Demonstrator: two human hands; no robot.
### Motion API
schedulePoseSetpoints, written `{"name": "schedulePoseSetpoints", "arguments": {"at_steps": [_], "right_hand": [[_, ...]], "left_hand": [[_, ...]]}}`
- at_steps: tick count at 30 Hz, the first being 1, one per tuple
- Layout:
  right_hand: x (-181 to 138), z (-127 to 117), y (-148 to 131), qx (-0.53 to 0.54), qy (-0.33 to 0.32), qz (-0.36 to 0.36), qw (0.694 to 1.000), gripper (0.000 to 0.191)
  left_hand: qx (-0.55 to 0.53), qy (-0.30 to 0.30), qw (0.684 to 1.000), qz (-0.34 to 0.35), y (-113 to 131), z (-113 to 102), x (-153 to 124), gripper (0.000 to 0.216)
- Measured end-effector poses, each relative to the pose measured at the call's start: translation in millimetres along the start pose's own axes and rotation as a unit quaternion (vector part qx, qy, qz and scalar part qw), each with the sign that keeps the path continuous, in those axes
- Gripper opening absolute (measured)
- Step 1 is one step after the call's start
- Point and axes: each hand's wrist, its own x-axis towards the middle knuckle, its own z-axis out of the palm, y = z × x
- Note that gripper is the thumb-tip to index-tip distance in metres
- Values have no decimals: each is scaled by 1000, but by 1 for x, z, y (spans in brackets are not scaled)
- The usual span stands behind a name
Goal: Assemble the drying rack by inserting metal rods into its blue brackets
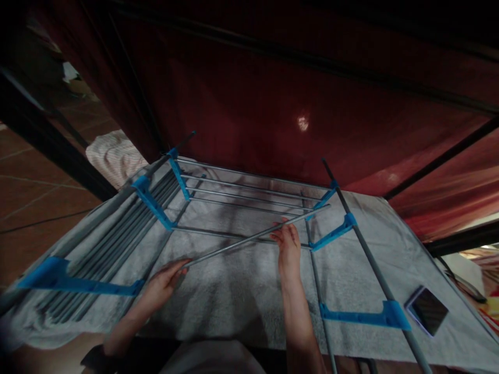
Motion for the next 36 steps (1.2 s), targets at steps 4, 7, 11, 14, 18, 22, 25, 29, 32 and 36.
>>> {"name": "schedulePoseSetpoints", "arguments": {"at_steps": [4, 7, 11, 14, 18, 22, 25, 29, 32, 36], "right_hand": [[11, -14, -1, -12, 33, -4, 999, 39], [11, -26, 1, 3, 41, 1, 999, 29], [-1, -40, 9, 14, 30, 24, 999, 25], [-13, -53, 19, 17, 33, 47, 998, 29], [-24, -74, 34, 12, 45, 76, 996, 28], [-30, -95, 46, 11, 69, 108, 992, 24], [-34, -108, 54, -2, 72, 129, 989, 22], [-38, -121, 63, -15, 78, 134, 988, 16], [-39, -127, 69, -12, 97, 146, 984, 14], [-42, -127, 74, -21, 98, 155, 983, 13]], "left_hand": [[30, 31, 999, 6, -5, -4, 2, 35], [50, 66, 996, -14, -7, -7, 4, 33], [78, 136, 987, -44, -7, -10, 7, 27], [67, 195, 976, -64, -4, -11, 9, 24], [-9, 270, 959, -88, 3, -11, 15, 19], [-145, 322, 924, -149, 8, -9, 26, 22], [-344, 319, 861, -196, 11, -3, 33, 32], [-526, 338, 761, -171, 19, 0, 38, 51], [-580, 322, 731, -160, 29, -4, 39, 53], [-614, 286, 719, -159, 40, -11, 41, 42]]}}
